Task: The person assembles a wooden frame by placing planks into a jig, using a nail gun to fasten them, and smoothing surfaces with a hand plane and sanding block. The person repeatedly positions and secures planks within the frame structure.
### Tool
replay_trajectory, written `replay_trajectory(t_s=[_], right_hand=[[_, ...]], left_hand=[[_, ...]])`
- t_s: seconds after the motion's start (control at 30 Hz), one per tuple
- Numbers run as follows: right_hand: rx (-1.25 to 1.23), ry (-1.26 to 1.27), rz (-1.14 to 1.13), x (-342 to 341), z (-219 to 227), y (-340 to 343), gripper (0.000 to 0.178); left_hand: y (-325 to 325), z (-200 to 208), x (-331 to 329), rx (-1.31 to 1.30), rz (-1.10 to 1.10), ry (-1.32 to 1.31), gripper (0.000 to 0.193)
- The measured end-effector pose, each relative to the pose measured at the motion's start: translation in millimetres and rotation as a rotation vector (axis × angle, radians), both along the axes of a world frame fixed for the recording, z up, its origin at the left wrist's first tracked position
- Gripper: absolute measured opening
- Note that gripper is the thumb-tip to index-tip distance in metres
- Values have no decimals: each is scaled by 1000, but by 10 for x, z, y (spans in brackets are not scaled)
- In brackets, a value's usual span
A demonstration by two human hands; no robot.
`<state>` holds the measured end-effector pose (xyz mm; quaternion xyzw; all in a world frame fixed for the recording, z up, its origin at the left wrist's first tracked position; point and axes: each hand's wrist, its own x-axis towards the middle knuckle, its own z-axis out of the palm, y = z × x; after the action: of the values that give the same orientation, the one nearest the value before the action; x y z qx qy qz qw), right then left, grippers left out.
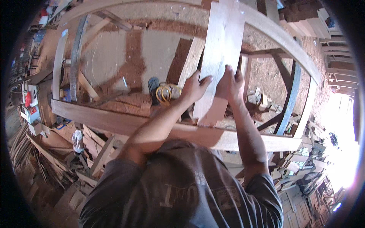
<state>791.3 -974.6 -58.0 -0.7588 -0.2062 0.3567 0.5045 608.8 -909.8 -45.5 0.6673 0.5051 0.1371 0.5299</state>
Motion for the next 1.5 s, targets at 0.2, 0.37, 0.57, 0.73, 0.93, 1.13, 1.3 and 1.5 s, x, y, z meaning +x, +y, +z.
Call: replay_trajectory(t_s=[0.2,0.37,0.57,0.73,0.93,1.13,1.3,1.5], right_hand=[[-94,27,-15,-11,244,3,49],[-52,52,-5,-32,178,29,50],[-63,-22,-42,-54,171,30,42],[-73,-19,-41,-59,255,22,48],[-14,91,-101,-31,95,-71,29],[-53,66,-61,-75,29,-35,26],[-48,99,-67,-199,20,-33,28],[-66,98,-86,-183,72,-52,25]], left_hand=[[544,22,324,-23,114,-50,64],[734,203,596,101,119,86,59],[1579,-206,421,-320,489,-400,56],[3386,-343,-23,-532,874,-644,104],[4022,-502,246,-506,883,-1111,60],[4114,-478,446,-504,885,-1171,48],[4234,-481,507,-442,872,-1150,52],[4347,-572,482,-493,922,-1172,37]])
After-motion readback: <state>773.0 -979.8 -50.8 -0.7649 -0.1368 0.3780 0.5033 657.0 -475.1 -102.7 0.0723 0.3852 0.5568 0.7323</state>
